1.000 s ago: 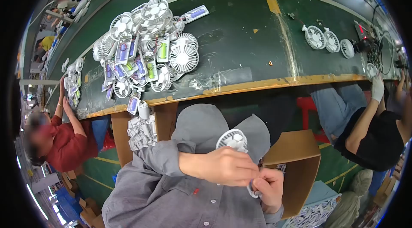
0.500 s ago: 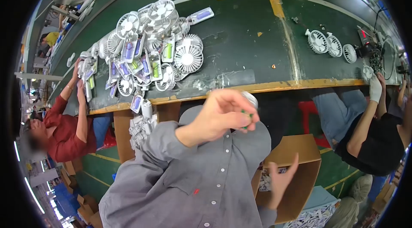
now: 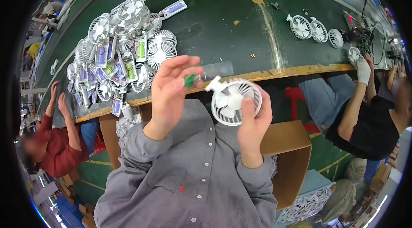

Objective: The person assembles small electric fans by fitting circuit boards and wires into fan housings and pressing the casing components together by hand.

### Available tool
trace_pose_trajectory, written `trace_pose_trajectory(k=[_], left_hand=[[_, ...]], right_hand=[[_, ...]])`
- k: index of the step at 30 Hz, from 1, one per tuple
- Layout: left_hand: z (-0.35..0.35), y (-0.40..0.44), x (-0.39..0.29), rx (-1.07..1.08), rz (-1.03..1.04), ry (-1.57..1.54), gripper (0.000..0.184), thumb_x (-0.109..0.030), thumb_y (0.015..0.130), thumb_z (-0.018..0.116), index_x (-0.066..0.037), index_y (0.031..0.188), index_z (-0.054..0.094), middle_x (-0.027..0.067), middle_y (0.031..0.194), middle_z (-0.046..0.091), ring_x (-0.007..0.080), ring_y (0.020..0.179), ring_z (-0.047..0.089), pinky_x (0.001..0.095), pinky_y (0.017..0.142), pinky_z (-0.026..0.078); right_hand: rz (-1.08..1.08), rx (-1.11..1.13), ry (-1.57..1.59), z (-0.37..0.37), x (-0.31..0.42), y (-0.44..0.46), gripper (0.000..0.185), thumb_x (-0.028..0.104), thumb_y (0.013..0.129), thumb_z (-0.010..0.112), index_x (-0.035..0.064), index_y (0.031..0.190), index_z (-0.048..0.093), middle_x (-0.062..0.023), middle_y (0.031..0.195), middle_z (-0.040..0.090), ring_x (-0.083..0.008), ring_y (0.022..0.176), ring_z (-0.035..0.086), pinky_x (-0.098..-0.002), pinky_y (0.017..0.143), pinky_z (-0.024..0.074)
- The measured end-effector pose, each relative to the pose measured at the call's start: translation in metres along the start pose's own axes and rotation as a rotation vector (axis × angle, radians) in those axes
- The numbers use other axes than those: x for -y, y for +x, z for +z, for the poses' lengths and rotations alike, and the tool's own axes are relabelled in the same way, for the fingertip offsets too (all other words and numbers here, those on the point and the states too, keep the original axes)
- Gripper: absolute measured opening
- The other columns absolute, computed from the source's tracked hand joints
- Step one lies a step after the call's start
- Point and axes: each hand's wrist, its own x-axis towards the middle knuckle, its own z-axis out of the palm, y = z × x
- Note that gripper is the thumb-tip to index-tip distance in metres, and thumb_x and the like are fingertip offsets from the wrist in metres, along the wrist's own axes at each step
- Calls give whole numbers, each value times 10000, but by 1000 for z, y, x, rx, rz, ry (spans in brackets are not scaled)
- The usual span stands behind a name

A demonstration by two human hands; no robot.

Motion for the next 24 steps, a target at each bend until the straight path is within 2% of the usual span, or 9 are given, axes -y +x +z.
trace_pose_trajectory(k=[4, 8, 11, 13, 14, 15, 18, 21, 24], left_hand=[[-14, -3, 18, 197, 42, 526, 853, -200, 782, 779, -57, 1499, 338, 139, 1527, 330, 296, 1359, 414, 458, 1085, 389], [-11, 23, 14, 476, 410, 1026, 760, -230, 755, 814, -43, 1397, 452, 183, 1414, 453, 264, 1315, 464, 423, 1026, 429], [-7, 34, 10, 597, 262, 863, 564, -205, 766, 819, -16, 1210, 528, 165, 1181, 602, 198, 1146, 573, 360, 902, 487], [-2, 37, 8, 548, -29, 681, 443, -178, 778, 820, -6, 1069, 533, 123, 987, 663, 145, 980, 632, 313, 803, 508], [1, 38, 11, 462, -69, 580, 420, -145, 779, 839, -25, 1011, 510, 23, 914, 631, 85, 865, 607, 277, 812, 496], [1, 39, 15, 393, -136, 521, 413, -138, 786, 833, -22, 1013, 509, 24, 914, 632, 84, 867, 607, 275, 802, 497], [-2, 40, 33, 202, -311, 366, 355, -141, 833, 795, -2, 1011, 521, 48, 932, 644, 91, 875, 615, 274, 766, 501], [-3, 40, 36, 164, -116, 756, 347, -175, 852, 774, 5, 1053, 556, 90, 966, 670, 166, 890, 659, 312, 782, 515], [-29, 31, 34, 73, 368, 1091, 435, -165, 807, 782, -19, 1169, 589, 162, 1184, 628, 300, 1069, 621, 375, 918, 493]], right_hand=[[409, -24, 495, 1, -9, 12, 348, 194, 1023, 489, -17, 1297, 521, -128, 1174, 631, -227, 1025, 634, -336, 848, 518], [801, 284, 887, -18, -18, 8, 457, 365, 999, 440, 28, 1284, 557, -158, 1082, 671, -242, 870, 680, -323, 597, 526], [763, 618, 974, -23, -22, 11, 566, 487, 985, 386, 52, 1319, 525, -183, 1160, 650, -267, 902, 679, -376, 630, 563], [667, 295, 708, -17, -15, 10, 588, 505, 989, 385, 73, 1377, 477, -192, 1273, 585, -300, 1057, 625, -439, 774, 558], [610, 139, 575, -11, -8, 11, 602, 514, 992, 385, 83, 1406, 453, -196, 1330, 553, -317, 1135, 599, -471, 846, 556], [597, 74, 764, -6, -3, 14, 637, 511, 1006, 350, 50, 1442, 399, -181, 1417, 490, -320, 1288, 503, -518, 1055, 430], [408, 149, 708, -10, -10, 24, 573, 410, 1037, 369, -21, 1413, 401, -180, 1409, 491, -295, 1300, 493, -475, 1076, 412], [221, 166, 519, -18, -24, 42, 392, 216, 1037, 476, -50, 1324, 483, -142, 1288, 573, -255, 1197, 561, -428, 1024, 451], [-52, 24, -22, -32, -34, 80, 314, 134, 993, 575, -41, 1253, 551, -115, 1166, 630, -203, 1098, 602, -368, 957, 474]])
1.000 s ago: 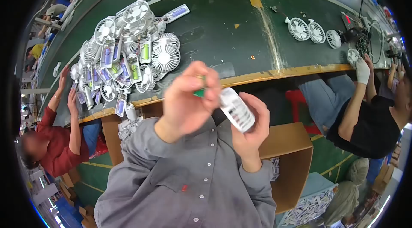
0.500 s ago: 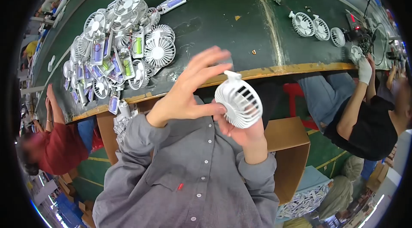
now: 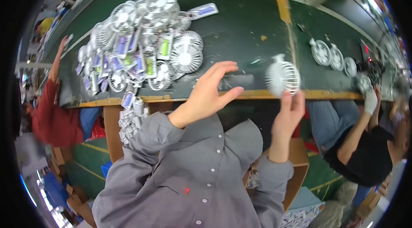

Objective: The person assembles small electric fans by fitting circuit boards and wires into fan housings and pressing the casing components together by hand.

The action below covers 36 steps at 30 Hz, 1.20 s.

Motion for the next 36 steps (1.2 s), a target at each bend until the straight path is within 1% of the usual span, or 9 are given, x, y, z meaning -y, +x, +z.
trace_pose_trajectory(k=[3, 7, 13, 14, 17, 23, 28, 31, 36], left_hand=[[-42, -30, 17, -171, 115, 125, 454, -84, 757, 801, -18, 1155, 594, 164, 1189, 624, 309, 1079, 613, 382, 926, 488], [-114, -105, 54, -405, 118, 443, 468, -11, 711, 805, -6, 1121, 579, 161, 1120, 622, 319, 1010, 608, 392, 904, 488], [-175, -182, 64, -483, -361, 818, 841, -243, 633, 897, 12, 1294, 444, 215, 1282, 494, 377, 1187, 490, 444, 1022, 398], [-175, -189, 64, -431, -427, 853, 911, -293, 616, 907, 27, 1318, 422, 223, 1297, 484, 391, 1215, 472, 458, 1038, 387], [-168, -191, 70, -395, -484, 948, 792, -264, 650, 880, -13, 1287, 483, 187, 1296, 508, 377, 1199, 493, 458, 1022, 402], [-182, -177, 77, -351, -338, 945, 569, -165, 669, 804, -47, 1176, 575, 128, 1234, 562, 330, 1102, 541, 430, 939, 432], [-178, -151, 64, -319, -205, 884, 365, -148, 685, 793, -61, 938, 545, 100, 971, 568, 310, 965, 549, 461, 940, 409], [-170, -150, 73, -157, -217, 814, 315, -145, 712, 796, -62, 901, 558, 79, 915, 571, 302, 936, 557, 449, 912, 413], [-175, -135, 65, -237, -268, 863, 306, -229, 741, 803, -78, 930, 615, 72, 957, 621, 302, 952, 580, 408, 871, 435]], right_hand=[[-351, 21, -643, -14, -16, 61, 238, 103, 950, 633, -49, 1133, 623, -129, 1101, 665, -206, 1053, 618, -337, 930, 467], [-664, 47, -1133, -53, -47, 144, 250, 169, 941, 632, -33, 1080, 680, -197, 1185, 657, -343, 1086, 621, -393, 960, 463], [-480, -266, -1632, -75, -54, 202, 383, 239, 902, 608, 13, 1210, 641, -202, 1224, 640, -377, 1130, 591, -424, 966, 458], [-615, -281, -1565, -73, -59, 199, 445, 264, 885, 625, 27, 1261, 608, -200, 1261, 618, -379, 1166, 570, -451, 989, 431], [-744, -55, -1245, -30, -51, 157, 408, 231, 898, 623, 29, 1253, 601, -191, 1319, 578, -369, 1249, 513, -479, 1070, 347], [-609, 196, -916, 33, -33, 40, 347, 136, 897, 624, 42, 1229, 591, -143, 1322, 575, -349, 1314, 470, -540, 1154, 225], [-579, 295, -920, 52, -31, -23, 316, 104, 871, 618, 29, 1177, 597, -142, 1286, 578, -355, 1293, 477, -543, 1158, 223], [-571, 361, -839, 63, -29, -48, 306, 95, 857, 619, 19, 1153, 604, -141, 1252, 592, -353, 1269, 492, -530, 1148, 255], [-518, 449, -694, 78, -27, -76, 267, 73, 843, 633, -6, 1098, 619, -150, 1195, 611, -359, 1211, 527, -502, 1110, 328]])
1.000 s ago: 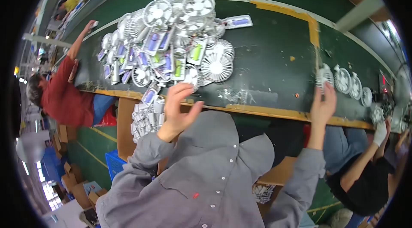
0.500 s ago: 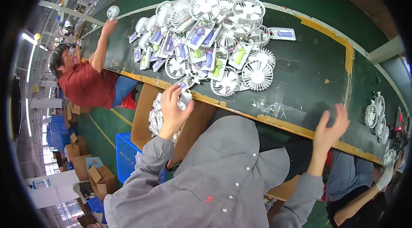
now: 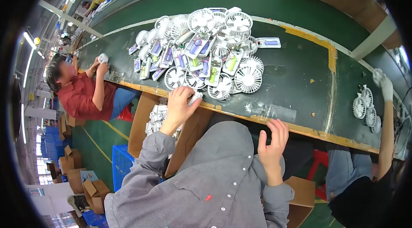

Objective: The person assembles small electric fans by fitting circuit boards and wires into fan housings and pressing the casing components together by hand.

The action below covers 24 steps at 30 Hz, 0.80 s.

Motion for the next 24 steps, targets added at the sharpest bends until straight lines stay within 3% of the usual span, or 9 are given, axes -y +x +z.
trace_pose_trajectory(k=[5, 9, 12, 15, 17, 19, 21, 23, 24], left_hand=[[-19, 27, 17, 56, -76, -48, 464, -250, 702, 844, -50, 1048, 609, 120, 1058, 629, 332, 1008, 592, 419, 863, 485], [-28, 87, -2, -256, 70, -102, 599, -263, 720, 838, -42, 1206, 566, 159, 1140, 600, 343, 1073, 586, 416, 900, 485], [-35, 138, -17, -248, 137, 86, 643, -260, 727, 833, -45, 1265, 554, 152, 1125, 600, 330, 1045, 594, 414, 885, 489], [-37, 168, -13, 34, 64, 4, 621, -233, 738, 815, -39, 1273, 567, 129, 1017, 614, 279, 927, 627, 388, 791, 506], [-40, 183, -6, 79, -19, -169, 472, -171, 757, 781, -15, 1176, 630, 46, 803, 559, 111, 687, 611, 289, 596, 462], [-42, 191, 4, 216, -39, -203, 454, -158, 777, 774, -14, 1181, 628, 18, 824, 557, 93, 686, 613, 268, 592, 455], [-43, 198, 3, 412, -270, -759, 431, -159, 851, 737, 10, 1219, 589, 5, 973, 629, 90, 809, 645, 242, 666, 494], [-49, 207, -4, 379, -467, -1139, 393, -207, 897, 705, -6, 1215, 589, 39, 1072, 653, 80, 869, 639, 246, 701, 517], [-56, 212, -9, 396, -329, -1312, 366, -253, 929, 672, -27, 1207, 594, 76, 1126, 662, 78, 888, 632, 253, 703, 531]], right_hand=[[59, -21, 20, -4, -1, -13, 252, 71, 846, 637, -2, 1086, 622, -146, 1154, 630, -349, 1163, 563, -507, 1099, 347], [104, 14, 29, -6, 2, -28, 232, 66, 856, 625, 3, 1079, 626, -141, 1153, 635, -346, 1152, 569, -501, 1094, 359], [148, 38, 35, -5, -4, -33, 225, 60, 859, 623, 5, 1077, 627, -141, 1148, 640, -348, 1141, 576, -497, 1090, 367], [216, 10, 32, -9, -15, -34, 220, 41, 868, 615, -2, 1083, 624, -145, 1116, 650, -334, 1096, 596, -448, 1020, 429], [307, -27, 87, -12, -21, -38, 212, 32, 874, 607, -4, 1082, 624, -146, 1104, 651, -322, 1073, 603, -421, 975, 455], [340, -44, 95, -14, -27, -40, 200, 22, 890, 587, -13, 1082, 628, -147, 1098, 650, -299, 1045, 610, -385, 934, 469], [397, -42, 131, -15, -33, -40, 201, 20, 905, 569, -13, 1092, 634, -144, 1104, 650, -278, 1060, 613, -370, 959, 459], [442, -48, 215, -13, -35, -39, 191, 30, 916, 564, -22, 1087, 633, -135, 1098, 656, -265, 1043, 618, -358, 945, 464], [466, -58, 271, -12, -34, -38, 189, 37, 915, 566, -20, 1082, 635, -132, 1093, 661, -263, 1034, 621, -360, 938, 468]])
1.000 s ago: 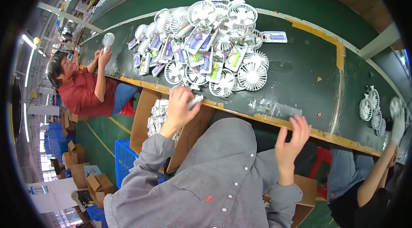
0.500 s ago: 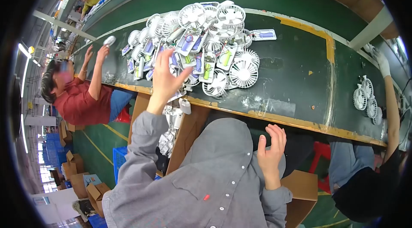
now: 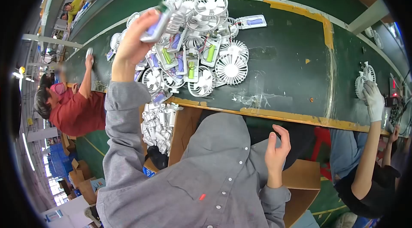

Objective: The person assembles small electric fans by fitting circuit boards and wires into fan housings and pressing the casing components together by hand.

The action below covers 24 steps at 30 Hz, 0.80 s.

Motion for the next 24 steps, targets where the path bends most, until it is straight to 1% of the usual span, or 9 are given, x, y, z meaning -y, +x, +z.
trace_pose_trajectory(k=[4, 6, 8, 9, 11, 12, 15, 19, 24], left_hand=[[83, -12, -35, 9, 320, -137, 438, -212, 964, 603, -17, 1337, 482, 148, 1138, 662, 107, 892, 641, 238, 689, 543], [125, -25, -44, 205, 458, 8, 569, -107, 927, 624, -16, 1439, 394, 162, 1119, 661, 132, 904, 667, 252, 695, 566], [175, -46, -44, 361, 352, -61, 629, -34, 803, 777, -68, 1336, 445, 100, 1079, 667, 162, 881, 686, 300, 757, 579], [198, -54, -33, 444, 363, 81, 606, -79, 795, 780, -58, 1305, 454, 121, 998, 684, 165, 810, 688, 276, 724, 555], [233, -63, 4, 594, 320, 344, 565, -178, 755, 788, -12, 1188, 466, 193, 742, 628, 306, 686, 669, 371, 597, 496], [248, -73, 15, 588, 286, 450, 483, -132, 778, 798, -29, 1108, 462, 114, 840, 682, 139, 692, 669, 280, 598, 509], [278, -103, 58, 459, 381, 524, 504, -229, 730, 857, -46, 973, 455, 103, 740, 648, 225, 574, 638, 322, 533, 491], [283, -131, 81, 514, 517, 722, 506, -349, 675, 889, -68, 832, 499, 47, 645, 586, 248, 535, 601, 329, 518, 480], [280, -132, 77, 538, 747, 730, 410, -195, 725, 798, -24, 1048, 614, 126, 1021, 646, 296, 883, 653, 357, 761, 536]], right_hand=[[84, 58, 310, -3, 35, 13, 244, 143, 961, 549, -45, 1097, 625, -148, 1104, 665, -260, 1025, 633, -372, 945, 477], [47, 146, 635, -14, 63, 24, 362, 254, 988, 514, -71, 1118, 605, -176, 1114, 658, -279, 1035, 636, -393, 950, 482], [3, 210, 866, -28, 78, 28, 588, 440, 1012, 419, -111, 1158, 566, -229, 1111, 652, -324, 1051, 643, -448, 954, 490], [-34, 339, 1011, -38, 83, 29, 646, 483, 1014, 372, -92, 1287, 485, -211, 1239, 599, -324, 1181, 570, -465, 1055, 399], [43, 204, 1183, -43, 103, 30, 694, 475, 1021, 354, -112, 1391, 377, -209, 1386, 494, -312, 1303, 473, -445, 1100, 354], [76, 137, 1101, -46, 103, 29, 716, 476, 1022, 352, -116, 1424, 325, -203, 1430, 445, -304, 1338, 433, -433, 1117, 334], [96, 155, 980, -63, 84, 14, 688, 387, 1018, 397, -100, 1482, 251, -184, 1466, 402, -279, 1374, 398, -391, 1127, 331], [175, 66, 978, -76, 79, -15, 593, 253, 966, 537, -42, 1449, 358, -160, 1241, 553, -226, 1193, 529, -342, 1033, 406], [266, 176, 877, -90, 57, -34, 490, 95, 928, 574, -36, 1379, 435, -59, 1033, 609, -93, 951, 566, -247, 825, 454]])
